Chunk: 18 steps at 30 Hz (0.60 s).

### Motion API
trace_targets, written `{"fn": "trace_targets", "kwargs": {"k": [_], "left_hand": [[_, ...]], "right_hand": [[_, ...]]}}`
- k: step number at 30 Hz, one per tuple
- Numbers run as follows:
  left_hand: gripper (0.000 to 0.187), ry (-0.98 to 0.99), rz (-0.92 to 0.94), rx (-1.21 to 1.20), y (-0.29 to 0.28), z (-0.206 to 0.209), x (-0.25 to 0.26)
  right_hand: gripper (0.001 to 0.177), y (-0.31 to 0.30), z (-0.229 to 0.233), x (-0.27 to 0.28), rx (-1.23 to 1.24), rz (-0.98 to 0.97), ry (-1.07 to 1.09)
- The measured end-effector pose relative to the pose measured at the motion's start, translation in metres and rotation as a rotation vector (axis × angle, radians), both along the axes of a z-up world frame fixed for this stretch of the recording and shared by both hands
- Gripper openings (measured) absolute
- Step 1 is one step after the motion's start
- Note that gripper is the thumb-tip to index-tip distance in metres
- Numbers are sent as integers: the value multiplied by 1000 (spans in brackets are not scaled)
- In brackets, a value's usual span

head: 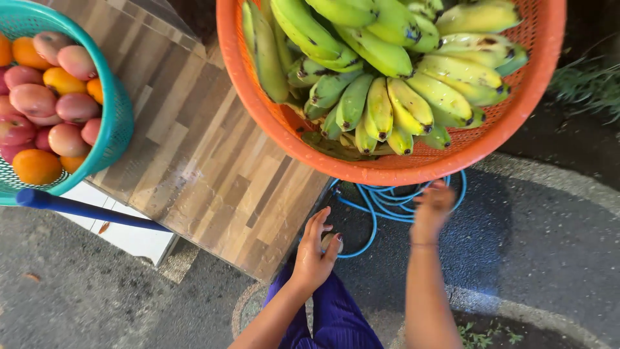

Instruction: The person is washing and then sorting bunches of green bananas into a basket while organizing other fruits like mangoes and oranges in a domestic outdoor area.

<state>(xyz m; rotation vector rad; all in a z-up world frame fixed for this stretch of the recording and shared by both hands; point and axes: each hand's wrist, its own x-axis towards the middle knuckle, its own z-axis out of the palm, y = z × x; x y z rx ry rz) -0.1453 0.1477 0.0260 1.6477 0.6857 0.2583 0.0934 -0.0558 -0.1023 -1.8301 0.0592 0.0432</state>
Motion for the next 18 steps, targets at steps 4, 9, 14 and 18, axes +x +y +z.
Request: {"fn": "trace_targets", "kwargs": {"k": [4, 9, 14, 18], "left_hand": [[64, -90, -29, 57, 11, 11, -5], [59, -44, -143, -172, 45, 57, -7], [61, -194, -181, 79, 79, 72, -26], [61, -144, -126, -70, 106, 86, -46]], "right_hand": [[21, 37, 157, -2, -39, -37, -427], [11, 152, 298, -42, -635, 325, -928], [47, 230, 306, -27, -929, 654, -978], [44, 243, 277, -14, -1074, 638, -960]]}}
